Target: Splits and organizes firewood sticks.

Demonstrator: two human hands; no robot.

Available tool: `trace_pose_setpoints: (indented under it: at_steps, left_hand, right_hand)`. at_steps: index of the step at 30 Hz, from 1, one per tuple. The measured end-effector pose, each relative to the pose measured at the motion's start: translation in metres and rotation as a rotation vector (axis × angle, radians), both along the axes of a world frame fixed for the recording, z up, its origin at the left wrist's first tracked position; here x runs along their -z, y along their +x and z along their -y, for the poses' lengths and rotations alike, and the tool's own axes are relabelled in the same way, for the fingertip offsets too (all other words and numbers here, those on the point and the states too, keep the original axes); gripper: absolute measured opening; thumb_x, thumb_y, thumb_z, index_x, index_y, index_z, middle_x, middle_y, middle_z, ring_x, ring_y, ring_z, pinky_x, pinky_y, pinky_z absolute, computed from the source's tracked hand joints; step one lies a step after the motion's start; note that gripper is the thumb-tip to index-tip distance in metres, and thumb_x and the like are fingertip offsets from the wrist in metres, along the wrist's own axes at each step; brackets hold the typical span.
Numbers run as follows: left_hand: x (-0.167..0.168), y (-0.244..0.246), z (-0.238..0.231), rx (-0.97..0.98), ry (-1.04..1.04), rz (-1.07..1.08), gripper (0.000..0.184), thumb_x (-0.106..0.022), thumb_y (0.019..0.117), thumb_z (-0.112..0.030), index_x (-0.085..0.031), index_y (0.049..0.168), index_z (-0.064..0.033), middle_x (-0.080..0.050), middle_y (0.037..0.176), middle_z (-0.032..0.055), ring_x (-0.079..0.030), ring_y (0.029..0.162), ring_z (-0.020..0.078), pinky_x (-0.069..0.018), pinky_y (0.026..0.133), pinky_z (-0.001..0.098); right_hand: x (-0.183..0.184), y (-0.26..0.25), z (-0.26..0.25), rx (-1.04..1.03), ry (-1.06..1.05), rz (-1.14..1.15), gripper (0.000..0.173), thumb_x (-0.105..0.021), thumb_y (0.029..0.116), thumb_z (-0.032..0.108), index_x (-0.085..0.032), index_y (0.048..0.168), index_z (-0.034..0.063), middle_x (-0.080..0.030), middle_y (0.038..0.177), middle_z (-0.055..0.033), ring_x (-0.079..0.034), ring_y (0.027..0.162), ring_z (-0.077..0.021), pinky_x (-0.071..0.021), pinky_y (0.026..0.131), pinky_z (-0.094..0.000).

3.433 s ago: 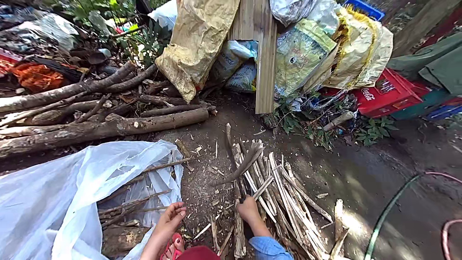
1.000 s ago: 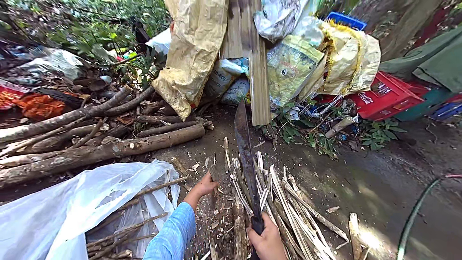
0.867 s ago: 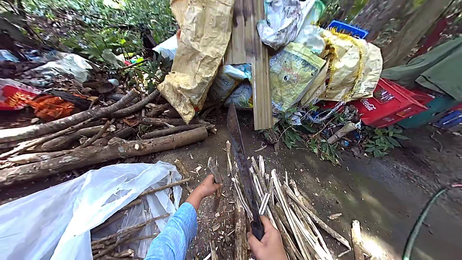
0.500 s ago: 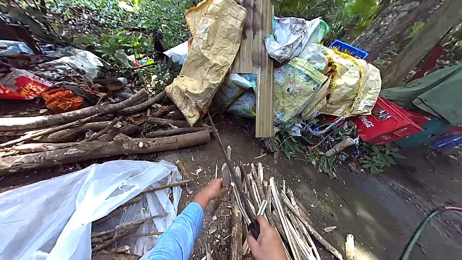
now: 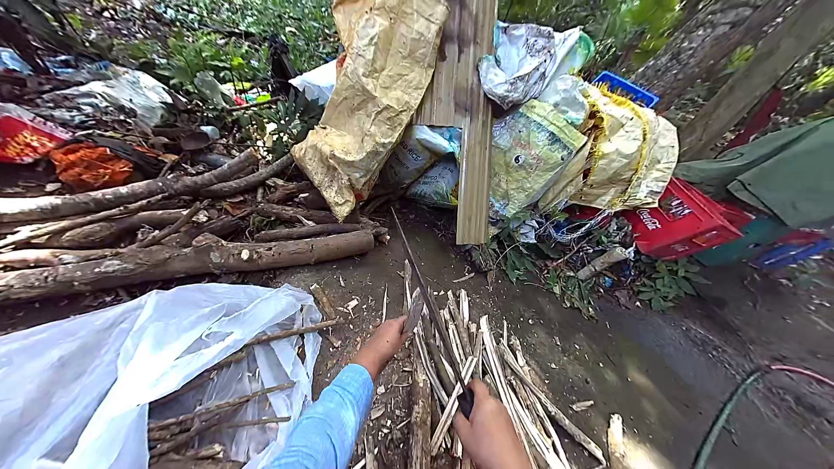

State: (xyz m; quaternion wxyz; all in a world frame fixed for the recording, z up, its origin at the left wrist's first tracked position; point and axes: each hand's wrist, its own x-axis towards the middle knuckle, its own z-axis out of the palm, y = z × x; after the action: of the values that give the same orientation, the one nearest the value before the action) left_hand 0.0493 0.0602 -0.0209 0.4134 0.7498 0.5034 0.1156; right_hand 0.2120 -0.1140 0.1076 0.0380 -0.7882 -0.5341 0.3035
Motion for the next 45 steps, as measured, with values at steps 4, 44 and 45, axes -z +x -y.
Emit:
trace_pose_setpoints:
  at_steps: [4,44,45]
  left_hand:
    - [-0.036,0.006,0.000,0.026,0.058,0.015,0.037,-0.053,0.1071,-0.012,-0.054,0.140,0.0053,-0.063,0.132,0.0273,-0.061,0.126,0.0390,-0.0431,0.112,0.0528]
    - [0.033,-0.160,0.184,-0.659,0.128,0.381,0.076,-0.066,0.0899,-0.024,-0.038,0.151,0.0093,-0.042,0.153,0.0343,-0.051,0.135,0.0475,-0.0463,0.107,0.0565]
    - [0.033,-0.162,0.186,-0.670,0.107,0.375,0.075,-0.066,0.0900,-0.024,-0.038,0.152,0.0083,-0.042,0.154,0.0334,-0.051,0.135,0.0464,-0.0470,0.107,0.0554]
  right_hand:
    - [-0.011,0.013,0.013,0.006,0.173,-0.033,0.045,-0.069,0.0854,0.009,-0.061,0.127,-0.0056,-0.071,0.090,-0.0245,-0.071,0.085,-0.0417,-0.0541,0.077,-0.0594]
    - [-0.043,0.000,0.016,-0.053,0.318,-0.068,0.041,-0.071,0.0841,0.012,-0.063,0.119,-0.0069,-0.068,0.084,-0.0207,-0.067,0.077,-0.0361,-0.0540,0.071,-0.0557]
    - [-0.030,-0.003,0.004,-0.052,0.119,-0.048,0.042,-0.070,0.0882,0.013,-0.060,0.125,-0.0043,-0.069,0.095,-0.0222,-0.069,0.089,-0.0381,-0.0543,0.081,-0.0572]
